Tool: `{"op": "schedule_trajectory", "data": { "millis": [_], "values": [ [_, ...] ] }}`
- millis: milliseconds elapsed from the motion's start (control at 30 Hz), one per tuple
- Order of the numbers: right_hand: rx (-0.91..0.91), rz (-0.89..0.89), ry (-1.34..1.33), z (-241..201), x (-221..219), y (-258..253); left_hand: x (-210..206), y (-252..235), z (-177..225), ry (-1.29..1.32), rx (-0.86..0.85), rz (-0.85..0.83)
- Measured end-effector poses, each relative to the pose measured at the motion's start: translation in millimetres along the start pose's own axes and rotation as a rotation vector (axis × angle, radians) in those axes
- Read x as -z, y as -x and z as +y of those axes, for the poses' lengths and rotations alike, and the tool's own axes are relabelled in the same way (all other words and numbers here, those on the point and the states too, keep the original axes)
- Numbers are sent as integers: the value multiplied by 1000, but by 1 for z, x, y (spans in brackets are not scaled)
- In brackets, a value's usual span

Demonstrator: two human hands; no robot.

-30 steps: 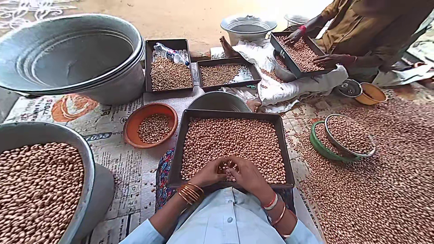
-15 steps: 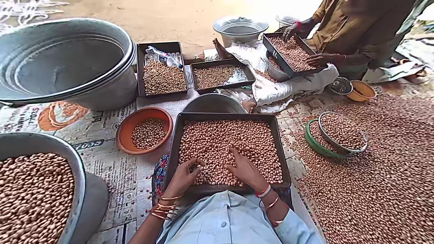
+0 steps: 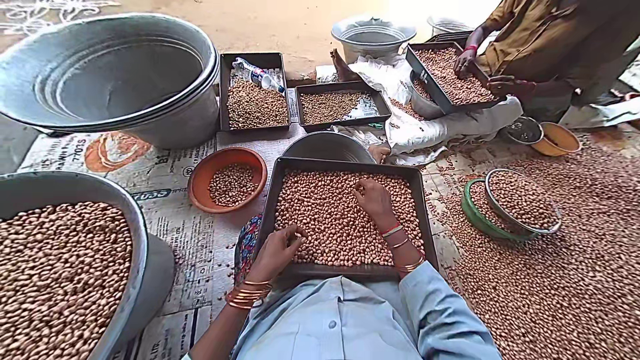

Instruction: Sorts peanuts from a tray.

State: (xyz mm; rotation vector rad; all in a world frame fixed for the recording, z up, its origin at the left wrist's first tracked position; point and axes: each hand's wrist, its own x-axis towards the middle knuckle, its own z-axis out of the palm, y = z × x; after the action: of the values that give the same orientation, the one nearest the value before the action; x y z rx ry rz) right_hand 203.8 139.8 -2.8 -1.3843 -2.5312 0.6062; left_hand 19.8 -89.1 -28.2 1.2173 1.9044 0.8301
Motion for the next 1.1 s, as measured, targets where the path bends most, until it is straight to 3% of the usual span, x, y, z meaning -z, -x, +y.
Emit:
{"op": "schedule_trajectory", "data": {
  "millis": [200,267,467,567,667,733,833,967,1100],
  "values": [
    [-162,161,-505,18,25,36,-21,-3,22,-189,-150,-124],
    [-201,134,-460,26,36,55,-31,-3,25,-240,-210,-112],
    [-129,37,-139,33,36,94,-41,-9,35,-385,-162,-227],
    [-53,-28,-74,24,23,98,-27,-14,31,-240,-131,-223],
    [-33,-87,-16,14,17,101,-4,-18,16,219,-77,-105],
    [-26,-75,-22,13,20,104,6,-19,11,331,-72,-25],
    [-55,9,-17,23,31,110,5,-17,16,58,-114,-96],
    [-144,129,20,48,50,125,-26,-12,33,-326,-200,-274],
    [-269,187,66,67,69,145,-48,-15,33,-461,-263,-251]
  ]
}}
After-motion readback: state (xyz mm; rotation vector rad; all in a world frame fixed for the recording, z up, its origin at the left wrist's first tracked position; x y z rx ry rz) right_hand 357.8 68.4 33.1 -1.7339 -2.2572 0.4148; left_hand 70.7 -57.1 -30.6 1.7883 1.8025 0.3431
